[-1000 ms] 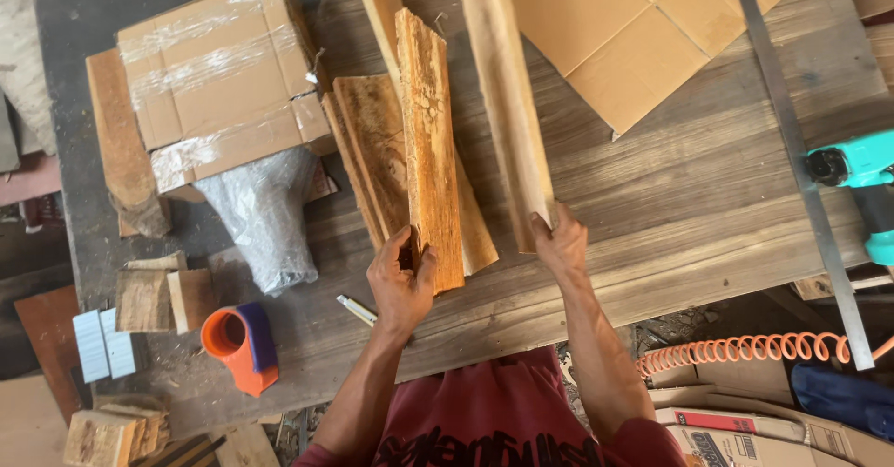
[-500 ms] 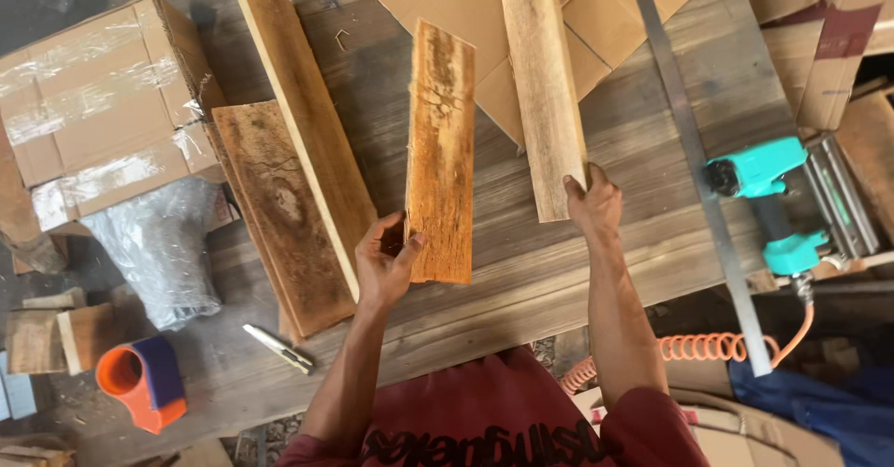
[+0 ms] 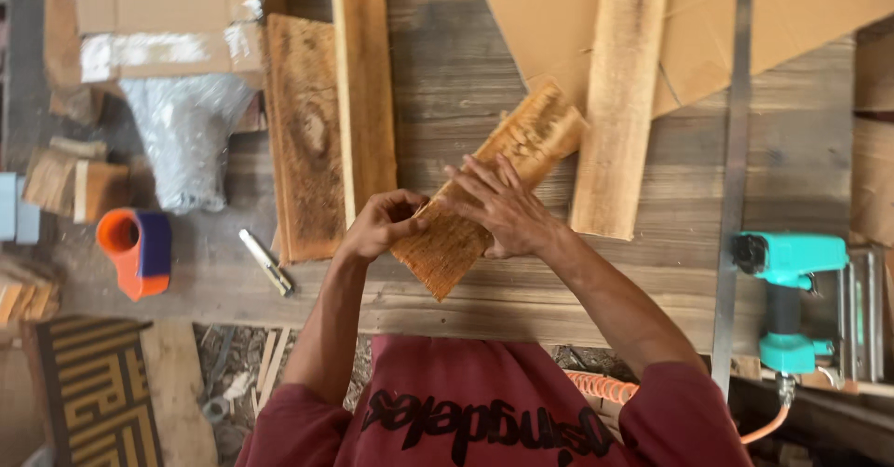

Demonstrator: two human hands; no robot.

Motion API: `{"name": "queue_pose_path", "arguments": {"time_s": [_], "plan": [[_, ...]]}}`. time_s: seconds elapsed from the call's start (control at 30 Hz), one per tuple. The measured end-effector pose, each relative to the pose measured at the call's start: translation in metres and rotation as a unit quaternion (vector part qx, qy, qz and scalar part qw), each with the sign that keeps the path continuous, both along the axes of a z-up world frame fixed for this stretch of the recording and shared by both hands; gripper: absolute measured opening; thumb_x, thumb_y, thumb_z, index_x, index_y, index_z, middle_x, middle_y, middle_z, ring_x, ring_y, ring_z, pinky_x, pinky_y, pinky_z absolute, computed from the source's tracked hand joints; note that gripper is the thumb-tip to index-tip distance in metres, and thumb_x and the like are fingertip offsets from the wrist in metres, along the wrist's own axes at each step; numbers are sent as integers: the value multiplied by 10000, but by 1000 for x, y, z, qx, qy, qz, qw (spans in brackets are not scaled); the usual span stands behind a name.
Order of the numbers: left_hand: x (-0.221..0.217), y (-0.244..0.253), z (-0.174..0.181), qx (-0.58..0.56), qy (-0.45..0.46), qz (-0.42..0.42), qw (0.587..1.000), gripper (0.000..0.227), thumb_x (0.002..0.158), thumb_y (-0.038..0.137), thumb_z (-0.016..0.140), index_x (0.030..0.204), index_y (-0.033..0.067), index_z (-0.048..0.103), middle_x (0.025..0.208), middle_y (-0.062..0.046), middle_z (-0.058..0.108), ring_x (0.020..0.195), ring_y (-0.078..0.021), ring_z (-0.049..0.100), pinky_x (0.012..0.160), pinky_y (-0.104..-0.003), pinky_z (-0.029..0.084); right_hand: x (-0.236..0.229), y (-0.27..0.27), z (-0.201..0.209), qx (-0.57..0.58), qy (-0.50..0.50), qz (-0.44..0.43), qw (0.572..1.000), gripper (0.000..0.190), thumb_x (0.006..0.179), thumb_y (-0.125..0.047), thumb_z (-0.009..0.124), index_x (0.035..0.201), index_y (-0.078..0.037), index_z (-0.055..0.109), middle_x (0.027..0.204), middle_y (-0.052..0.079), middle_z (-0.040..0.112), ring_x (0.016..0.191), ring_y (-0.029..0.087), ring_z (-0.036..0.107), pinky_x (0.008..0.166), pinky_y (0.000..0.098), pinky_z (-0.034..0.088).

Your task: The person assembles a rectangular wooden frame by arranging planks on a workbench and securing them with a pneumatic nail gun. They position each plank, align the corners, and drive nails into the joints to form a stable frame.

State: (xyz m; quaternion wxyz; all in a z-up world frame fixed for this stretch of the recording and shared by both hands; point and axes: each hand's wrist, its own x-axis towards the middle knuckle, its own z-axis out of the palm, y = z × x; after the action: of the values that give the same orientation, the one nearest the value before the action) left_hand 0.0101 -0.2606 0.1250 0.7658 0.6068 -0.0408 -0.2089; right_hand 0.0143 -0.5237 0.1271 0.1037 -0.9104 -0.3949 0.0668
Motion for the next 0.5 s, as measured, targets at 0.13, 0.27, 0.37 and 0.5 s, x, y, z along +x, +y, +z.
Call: {"name": "queue_pose_path", "arguments": {"time_s": [0.13, 0.27, 0.37, 0.5], "plan": [[-7, 13, 7, 28, 27, 13, 999, 291, 767, 34, 814, 1045, -29, 757, 830, -96, 721, 807, -166, 667, 791, -329, 564, 10, 19, -29, 52, -33, 102, 993, 1344, 359, -512, 983, 1554, -349, 390, 1463, 206, 453, 1401, 434, 418, 1183, 660, 258], [-11, 38, -40, 164, -1, 185, 969, 359, 899, 180, 778, 1204, -1, 721, 1060, -225, 739, 1025, -335, 720, 904, -476, 566, 15, 35, -28, -18, 30, 89, 995, 1409, 425, -533, 996, 1612, -404, 249, 1452, 230, 450, 1394, 412, 445, 1187, 651, 286], [-24, 55, -89, 426, -117, 316, 840, 491, 855, 306, 789, 1240, 21, 678, 1129, -207, 654, 1031, -394, 673, 907, -521, 530, 21, 42, -23, -50, 30, 77, 995, 1444, 424, -538, 1002, 1624, -417, 208, 1419, 234, 467, 1368, 405, 480, 1176, 658, 315], [-45, 51, -136, 453, -50, 276, 846, 437, 882, 107, 722, 1274, -54, 619, 1078, -246, 645, 1032, -447, 680, 907, -532, 557, 22, 47, -23, -31, 12, 50, 998, 1452, 414, -642, 953, 1631, -395, 201, 1370, 241, 465, 1315, 414, 507, 1150, 659, 339]]}}
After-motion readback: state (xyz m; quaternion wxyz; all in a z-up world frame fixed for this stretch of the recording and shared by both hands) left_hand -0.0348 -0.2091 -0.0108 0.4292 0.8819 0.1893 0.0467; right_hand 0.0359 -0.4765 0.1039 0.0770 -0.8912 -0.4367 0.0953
